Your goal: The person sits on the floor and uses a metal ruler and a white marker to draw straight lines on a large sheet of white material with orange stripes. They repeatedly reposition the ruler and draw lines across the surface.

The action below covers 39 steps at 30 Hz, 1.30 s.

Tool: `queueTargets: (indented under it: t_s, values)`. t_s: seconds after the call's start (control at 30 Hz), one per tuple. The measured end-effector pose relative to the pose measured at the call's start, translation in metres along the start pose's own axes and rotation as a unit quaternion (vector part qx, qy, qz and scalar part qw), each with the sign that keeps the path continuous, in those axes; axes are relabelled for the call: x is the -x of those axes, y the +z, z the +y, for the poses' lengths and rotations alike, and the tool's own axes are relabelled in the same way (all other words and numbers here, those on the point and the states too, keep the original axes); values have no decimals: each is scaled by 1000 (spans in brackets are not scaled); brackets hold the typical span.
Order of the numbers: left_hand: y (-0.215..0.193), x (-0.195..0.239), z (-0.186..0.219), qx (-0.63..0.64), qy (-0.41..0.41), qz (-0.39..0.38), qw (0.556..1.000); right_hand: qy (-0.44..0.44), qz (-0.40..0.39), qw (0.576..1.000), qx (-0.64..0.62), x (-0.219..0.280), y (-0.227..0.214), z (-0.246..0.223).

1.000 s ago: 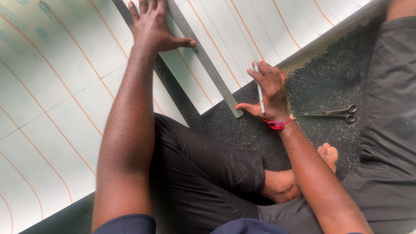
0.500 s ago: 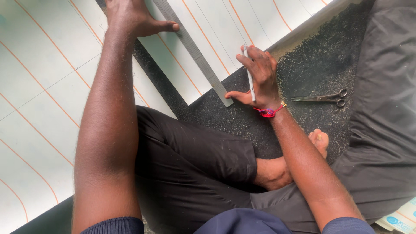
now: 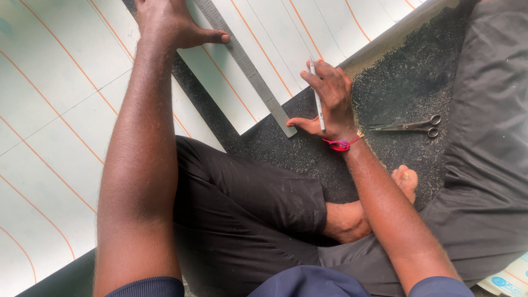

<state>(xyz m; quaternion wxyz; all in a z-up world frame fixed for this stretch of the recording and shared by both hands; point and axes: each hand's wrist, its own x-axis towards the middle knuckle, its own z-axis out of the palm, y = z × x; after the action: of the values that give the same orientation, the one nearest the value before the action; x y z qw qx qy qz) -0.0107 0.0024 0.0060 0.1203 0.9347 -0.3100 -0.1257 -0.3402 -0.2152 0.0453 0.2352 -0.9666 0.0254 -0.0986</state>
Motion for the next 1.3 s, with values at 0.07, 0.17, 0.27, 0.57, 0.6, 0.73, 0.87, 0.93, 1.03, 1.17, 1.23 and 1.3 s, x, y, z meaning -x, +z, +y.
queueTargets:
  t_s: [0.07, 0.17, 0.27, 0.57, 0.6, 0.73, 0.87, 0.93, 1.03, 1.17, 1.23, 1.3]
  values:
    - [-5, 2, 5, -6, 0, 14, 1000, -12, 15, 1000, 2, 0, 1, 2]
    - [-12, 6, 13, -4, -43, -27, 999, -25, 62, 998, -17, 1, 4, -1]
    - [-18, 7, 19, -30, -26, 5, 999, 0, 114, 988, -100, -1, 11, -12]
    - [-12, 5, 18, -28, -55, -62, 996, 32, 103, 959, -263, -3, 13, -46]
    - [-10, 6, 16, -32, -54, -68, 996, 37, 104, 960, -259, -4, 12, -46]
    - [-6, 4, 15, -41, -56, -91, 993, 58, 103, 956, -269, -7, 7, -49]
    - [-10, 4, 18, -44, -68, -87, 993, 56, 86, 956, -275, -11, 1, -54]
    - [-12, 4, 19, -43, -84, -99, 991, 32, 87, 960, -265, -14, -1, -56]
    - [-16, 3, 18, -45, -64, -50, 996, 9, 94, 974, -208, -22, -1, -62]
    - [-21, -3, 17, -71, -55, -69, 994, -15, 53, 986, -159, -69, 6, -58]
    - [-22, -3, 17, -62, -27, 12, 998, -56, 36, 981, -181, -109, 17, -48]
    - [-24, -3, 15, -57, -29, 15, 998, -67, 60, 976, -198, -150, 36, -40]
